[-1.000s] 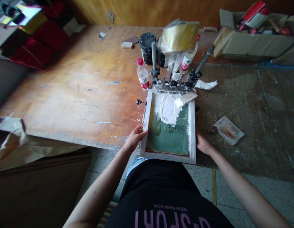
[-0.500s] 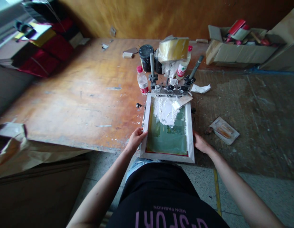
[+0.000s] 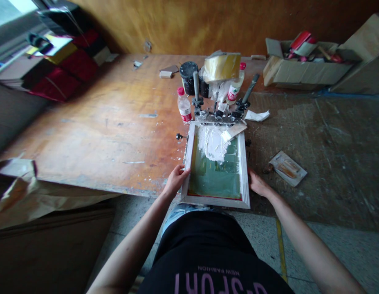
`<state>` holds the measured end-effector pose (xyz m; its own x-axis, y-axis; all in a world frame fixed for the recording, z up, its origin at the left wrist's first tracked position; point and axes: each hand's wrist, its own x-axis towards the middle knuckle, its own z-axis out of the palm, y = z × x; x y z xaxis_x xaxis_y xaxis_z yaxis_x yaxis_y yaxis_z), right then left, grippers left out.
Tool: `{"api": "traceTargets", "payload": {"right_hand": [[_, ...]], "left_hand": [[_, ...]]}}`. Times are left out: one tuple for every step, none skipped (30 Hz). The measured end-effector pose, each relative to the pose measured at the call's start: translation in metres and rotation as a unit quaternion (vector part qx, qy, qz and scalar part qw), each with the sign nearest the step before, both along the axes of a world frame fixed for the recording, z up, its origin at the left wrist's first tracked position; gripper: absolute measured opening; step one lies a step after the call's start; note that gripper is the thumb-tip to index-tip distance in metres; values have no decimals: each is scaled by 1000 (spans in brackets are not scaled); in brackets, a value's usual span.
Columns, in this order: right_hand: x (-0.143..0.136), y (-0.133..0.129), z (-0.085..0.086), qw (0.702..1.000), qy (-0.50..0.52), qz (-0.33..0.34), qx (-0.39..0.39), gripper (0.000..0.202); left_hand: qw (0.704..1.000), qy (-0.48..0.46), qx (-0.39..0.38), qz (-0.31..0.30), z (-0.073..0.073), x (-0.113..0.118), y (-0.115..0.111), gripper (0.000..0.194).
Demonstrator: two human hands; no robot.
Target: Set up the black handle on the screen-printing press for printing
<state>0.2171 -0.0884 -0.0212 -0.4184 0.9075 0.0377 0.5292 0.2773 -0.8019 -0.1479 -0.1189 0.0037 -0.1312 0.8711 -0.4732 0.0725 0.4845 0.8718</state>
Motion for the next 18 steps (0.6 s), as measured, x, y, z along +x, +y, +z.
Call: {"api": "traceTargets", "payload": {"right_hand": [[0, 0, 0, 1000, 0, -2, 1, 56], [0, 0, 0, 1000, 0, -2, 2, 56], [0, 0, 0, 1000, 0, -1, 2, 56], [0, 0, 1, 1000, 0, 0, 2, 56], [-1, 0, 1, 1000, 0, 0, 2, 56], [-1, 0, 1, 1000, 0, 0, 2, 57], [-1, 0, 1, 1000, 0, -1, 1, 57], [-1, 0, 1, 1000, 0, -2, 0, 57], [-1, 0, 1, 1000, 0, -2, -1, 58], [-1, 0, 1, 1000, 0, -1, -2, 58], [-1, 0, 1, 1000, 1, 2, -3, 58], [-2, 0, 2, 1000, 2, 5, -4, 58], [-2, 0, 2, 1000, 5, 8, -5, 58], [-2, 0, 3, 1000, 7, 10, -6, 58], [-2, -1, 3, 1000, 9, 11, -6, 58], [-2, -1, 3, 1000, 10, 10, -7, 59], [-2, -1, 2, 1000, 10, 8, -7, 59], [-1, -1, 2, 1000, 9, 4, -7, 60]], "left_hand": [[1000, 6, 4, 0, -1, 0, 0, 45], [1000, 9, 7, 0, -2, -1, -1, 45], [1000, 12, 10, 1, -3, -1, -1, 44], [1000, 13, 11, 1, -4, -1, -1, 44], [1000, 13, 10, 1, -5, -1, -1, 45], [1000, 10, 9, 0, -5, -1, -1, 45], [1000, 4, 7, -1, -6, -1, -1, 45], [1000, -4, 5, -3, -7, -1, 0, 46], [1000, -15, 2, -5, -7, -1, 0, 46], [1000, -26, 0, -7, -7, -1, 0, 47], [999, -35, -3, -10, -6, -1, 1, 47], [999, -43, -6, -12, -5, -1, 1, 48], [999, -50, -8, -14, -4, -1, 1, 48], [998, -56, -11, -15, -2, -1, 2, 48], [998, -61, -14, -16, 0, -1, 2, 48], [997, -67, -17, -17, 1, -1, 2, 48], [997, -73, -20, -18, 3, -1, 2, 48], [996, -80, -23, -19, 5, -1, 2, 48]]}}
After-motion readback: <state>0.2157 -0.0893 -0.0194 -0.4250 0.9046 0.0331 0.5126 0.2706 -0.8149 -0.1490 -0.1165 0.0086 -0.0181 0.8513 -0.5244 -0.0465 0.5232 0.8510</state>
